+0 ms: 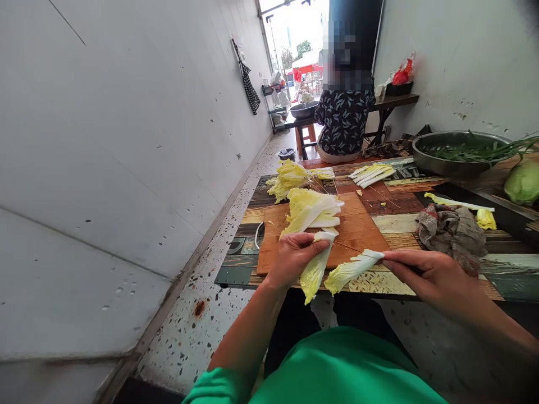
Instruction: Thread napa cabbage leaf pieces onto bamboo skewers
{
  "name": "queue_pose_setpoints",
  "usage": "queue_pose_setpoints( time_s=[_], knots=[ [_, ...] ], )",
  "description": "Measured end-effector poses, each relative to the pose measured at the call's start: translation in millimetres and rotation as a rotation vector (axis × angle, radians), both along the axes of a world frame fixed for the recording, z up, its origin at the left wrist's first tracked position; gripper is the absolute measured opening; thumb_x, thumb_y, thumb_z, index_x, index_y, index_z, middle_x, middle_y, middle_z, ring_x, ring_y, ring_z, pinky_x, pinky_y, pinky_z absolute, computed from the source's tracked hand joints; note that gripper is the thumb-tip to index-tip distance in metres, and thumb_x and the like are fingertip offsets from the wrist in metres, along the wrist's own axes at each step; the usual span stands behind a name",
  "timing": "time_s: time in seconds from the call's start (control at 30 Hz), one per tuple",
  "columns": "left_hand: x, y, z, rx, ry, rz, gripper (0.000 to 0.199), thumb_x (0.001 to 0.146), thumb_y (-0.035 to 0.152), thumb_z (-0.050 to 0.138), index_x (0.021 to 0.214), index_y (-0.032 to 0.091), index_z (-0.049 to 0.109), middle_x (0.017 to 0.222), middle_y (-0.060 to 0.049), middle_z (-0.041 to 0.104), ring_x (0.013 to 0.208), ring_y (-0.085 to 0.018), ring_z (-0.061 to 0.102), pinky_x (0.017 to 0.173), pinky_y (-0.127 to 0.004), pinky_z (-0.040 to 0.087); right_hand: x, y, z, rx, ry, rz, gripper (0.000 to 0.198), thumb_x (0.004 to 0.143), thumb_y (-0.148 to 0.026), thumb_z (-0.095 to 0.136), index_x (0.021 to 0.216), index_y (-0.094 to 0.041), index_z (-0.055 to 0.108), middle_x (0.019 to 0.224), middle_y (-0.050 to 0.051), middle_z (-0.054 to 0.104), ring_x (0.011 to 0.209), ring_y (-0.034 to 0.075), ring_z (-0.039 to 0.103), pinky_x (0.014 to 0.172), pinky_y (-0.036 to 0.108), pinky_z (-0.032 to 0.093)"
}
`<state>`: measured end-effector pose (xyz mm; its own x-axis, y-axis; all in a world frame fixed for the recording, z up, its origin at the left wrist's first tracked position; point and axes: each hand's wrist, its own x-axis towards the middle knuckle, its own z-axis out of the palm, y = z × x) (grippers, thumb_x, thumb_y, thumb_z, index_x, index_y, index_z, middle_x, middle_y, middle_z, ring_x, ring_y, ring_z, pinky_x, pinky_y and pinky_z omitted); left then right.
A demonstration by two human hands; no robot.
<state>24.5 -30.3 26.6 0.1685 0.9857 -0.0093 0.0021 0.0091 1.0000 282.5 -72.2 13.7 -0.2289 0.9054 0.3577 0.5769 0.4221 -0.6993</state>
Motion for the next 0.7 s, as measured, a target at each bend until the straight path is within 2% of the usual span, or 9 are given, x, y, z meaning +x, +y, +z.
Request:
queue_pose_setpoints(
  time_s=[0.2,0.4,0.47,0.57,0.7],
  knots=[
    [6.3,-2.4,2.5,-0.016,0.037,-0.114,0.043,0.061,0.054,0.083,0.058,0.014,0.068,0.054,0.003,0.047,0.051,-0.007,0.036,0.048,-0.023,0.026,-17.2,-0.2,4.8,-0.049,0.081,-0.004,0.027,0.091,-0.038,0.061,0.095,-0.020,0.080,0.091,0.007,0.080,0.078,0.023,0.074,0.067,0.030,0.058],
    [9.0,-5.7,15.6,0.069,0.113,-0.066,0.051,0.065,0.052,0.081,0.044,0.015,0.053,0.049,0.005,0.035,0.049,-0.005,0.027,0.046,-0.022,0.022,-27.2,-2.2,6.1,-0.075,0.152,-0.033,0.026,0.089,-0.037,0.061,0.092,-0.019,0.080,0.087,0.005,0.080,0.074,0.021,0.073,0.067,0.030,0.057],
    [9.4,-5.2,12.7,0.070,0.134,-0.100,0.046,0.066,0.051,0.081,0.047,0.015,0.059,0.049,0.004,0.040,0.049,-0.006,0.031,0.046,-0.022,0.023,-28.9,-2.9,5.0,-0.107,0.164,-0.012,0.026,0.089,-0.037,0.061,0.091,-0.020,0.080,0.084,0.004,0.080,0.072,0.020,0.072,0.064,0.028,0.056],
    [12.0,-2.0,1.5,0.002,0.111,-0.200,0.037,0.063,0.051,0.082,0.062,0.016,0.074,0.055,0.001,0.055,0.050,-0.009,0.042,0.047,-0.023,0.030,-32.2,-2.8,4.1,-0.143,0.182,0.038,0.026,0.090,-0.036,0.059,0.092,-0.020,0.080,0.081,0.003,0.079,0.070,0.018,0.070,0.062,0.027,0.054],
    [18.5,1.9,-4.8,-0.019,0.088,-0.210,0.035,0.065,0.050,0.082,0.068,0.015,0.077,0.059,-0.001,0.061,0.051,-0.009,0.047,0.048,-0.022,0.034,-36.1,-1.5,5.2,-0.136,0.200,0.024,0.026,0.091,-0.035,0.058,0.093,-0.020,0.079,0.084,0.004,0.078,0.075,0.019,0.071,0.065,0.027,0.054]
  ],
)
